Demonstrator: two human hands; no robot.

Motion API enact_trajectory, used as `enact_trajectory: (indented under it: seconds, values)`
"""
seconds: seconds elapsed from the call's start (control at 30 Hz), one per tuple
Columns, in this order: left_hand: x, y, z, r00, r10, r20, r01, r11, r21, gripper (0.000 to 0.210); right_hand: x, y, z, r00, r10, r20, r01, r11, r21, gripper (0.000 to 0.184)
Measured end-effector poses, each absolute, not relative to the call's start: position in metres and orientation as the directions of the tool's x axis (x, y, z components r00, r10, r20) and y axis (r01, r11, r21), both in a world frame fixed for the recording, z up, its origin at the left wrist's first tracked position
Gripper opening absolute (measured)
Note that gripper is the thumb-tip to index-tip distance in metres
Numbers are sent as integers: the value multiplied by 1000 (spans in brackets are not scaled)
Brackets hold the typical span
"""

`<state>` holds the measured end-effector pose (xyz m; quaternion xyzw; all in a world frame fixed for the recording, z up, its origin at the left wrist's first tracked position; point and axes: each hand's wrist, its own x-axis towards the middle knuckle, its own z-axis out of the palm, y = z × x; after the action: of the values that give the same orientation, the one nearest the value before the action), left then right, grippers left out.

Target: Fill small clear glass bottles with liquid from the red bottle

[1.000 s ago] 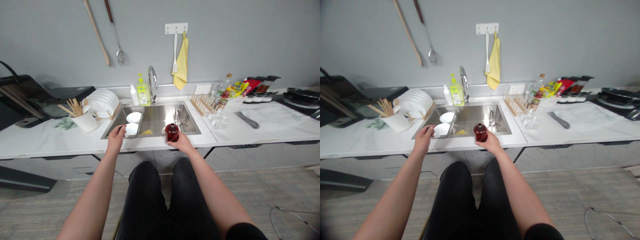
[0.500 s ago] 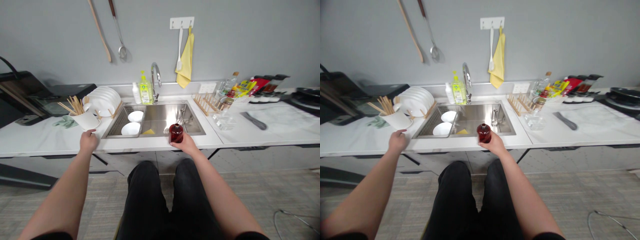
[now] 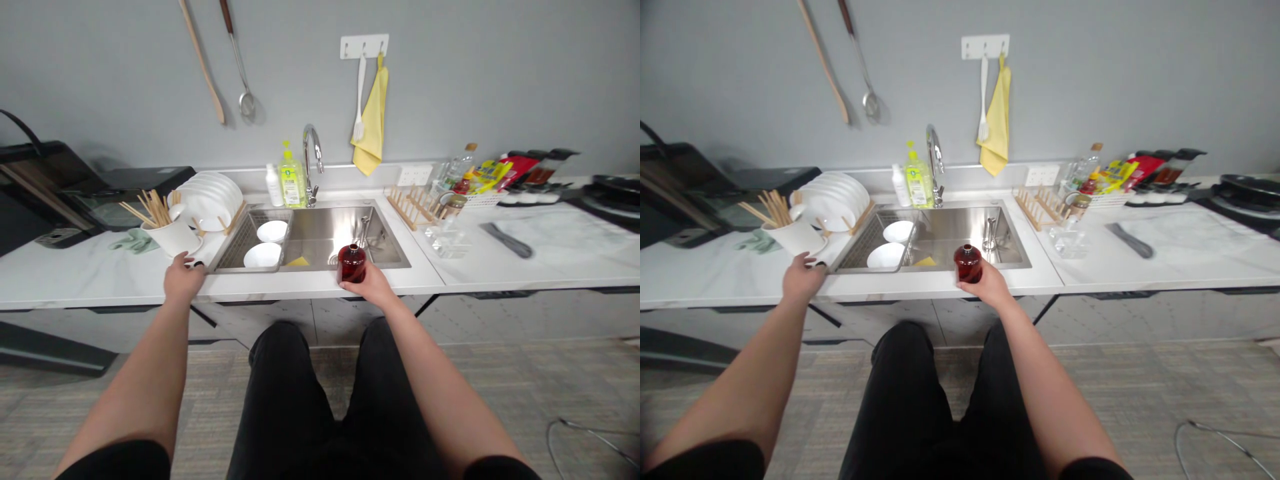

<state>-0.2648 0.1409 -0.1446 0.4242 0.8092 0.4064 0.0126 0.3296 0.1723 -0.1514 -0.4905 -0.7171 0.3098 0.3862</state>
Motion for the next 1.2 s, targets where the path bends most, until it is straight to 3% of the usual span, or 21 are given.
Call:
enact_trajectory:
  seconds: [0.23, 0.37, 0.43, 0.53, 0.77, 1.03, 1.2]
  values:
    - [-225, 138, -139, -607, 621, 497, 707, 135, 695, 56, 329, 170, -147, -213, 945, 250, 487, 324, -811, 63]
    - [-132, 148, -137, -354, 693, 628, 788, -141, 600, 53, 329, 171, -148, -219, 941, 260, 473, 335, -815, 66]
    - [-81, 157, -134, -126, 736, 665, 803, -317, 504, 50, 328, 172, -150, -221, 940, 258, 464, 334, -821, 70]
    - [-23, 171, -133, 117, 760, 639, 810, -445, 381, 49, 328, 172, -151, -235, 941, 242, 435, 325, -840, 73]
    - [0, 195, -160, 271, 813, 515, 849, -454, 270, 60, 330, 173, -149, -243, 941, 235, 432, 322, -842, 81]
    - [-3, 201, -165, 241, 833, 497, 850, -428, 306, 58, 332, 175, -153, -254, 936, 245, 419, 334, -844, 102]
    - [-4, 200, -165, 253, 819, 515, 867, -428, 255, 56, 340, 165, -156, -259, 912, 317, 300, 388, -871, 141]
